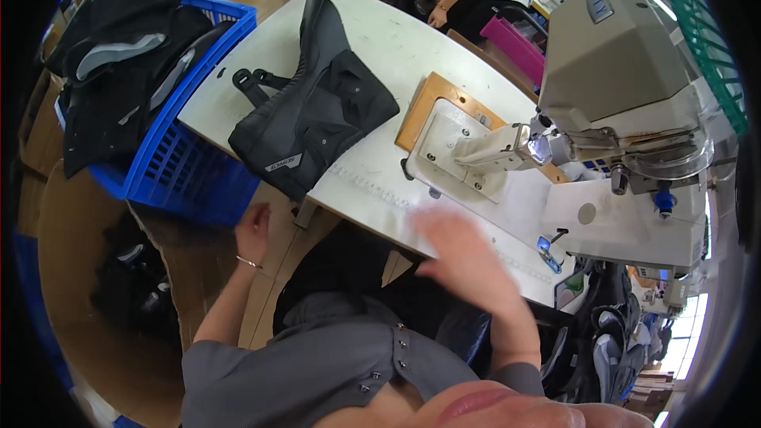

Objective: The person stitches a boot upper using a sewing machine, rotating and guiding the material along the needle. Afterwards, the person flattens, folds, and aligns the boot components on the table by hand.

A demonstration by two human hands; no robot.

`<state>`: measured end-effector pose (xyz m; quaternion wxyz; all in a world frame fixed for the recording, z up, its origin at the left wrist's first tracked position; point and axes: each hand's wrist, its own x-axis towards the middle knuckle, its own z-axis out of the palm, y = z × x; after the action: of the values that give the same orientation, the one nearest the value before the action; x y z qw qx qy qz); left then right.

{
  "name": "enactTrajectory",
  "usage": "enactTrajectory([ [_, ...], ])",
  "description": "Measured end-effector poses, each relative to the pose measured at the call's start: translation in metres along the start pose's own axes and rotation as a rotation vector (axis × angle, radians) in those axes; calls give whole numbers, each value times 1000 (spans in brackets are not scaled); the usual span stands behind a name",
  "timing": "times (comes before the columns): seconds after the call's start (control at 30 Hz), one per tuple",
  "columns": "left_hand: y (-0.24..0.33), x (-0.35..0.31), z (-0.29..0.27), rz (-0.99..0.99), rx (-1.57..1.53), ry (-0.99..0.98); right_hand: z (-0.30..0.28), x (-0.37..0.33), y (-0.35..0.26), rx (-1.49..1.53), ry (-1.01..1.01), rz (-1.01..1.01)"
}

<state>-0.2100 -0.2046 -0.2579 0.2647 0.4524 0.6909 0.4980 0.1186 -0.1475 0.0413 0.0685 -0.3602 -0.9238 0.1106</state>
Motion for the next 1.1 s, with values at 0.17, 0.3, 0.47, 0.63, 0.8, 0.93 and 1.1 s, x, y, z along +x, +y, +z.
enactTrajectory([
  [0.17,98,34,-37,63,-137,379,-22,72,25,14,574,-128],
  [0.3,155,59,-41,565,256,632,37,160,68,-44,539,-28],
  [0.47,193,54,-8,466,-14,295,75,198,98,367,456,319],
  [0.63,192,-22,-11,912,266,-180,64,140,80,268,494,528],
  [0.8,229,-14,-32,1311,438,-85,50,83,57,133,430,351],
  [0.93,286,40,-35,964,336,-375,36,58,35,4,385,94],
  [1.1,305,83,0,320,197,-1461,25,38,20,-87,427,-204],
])
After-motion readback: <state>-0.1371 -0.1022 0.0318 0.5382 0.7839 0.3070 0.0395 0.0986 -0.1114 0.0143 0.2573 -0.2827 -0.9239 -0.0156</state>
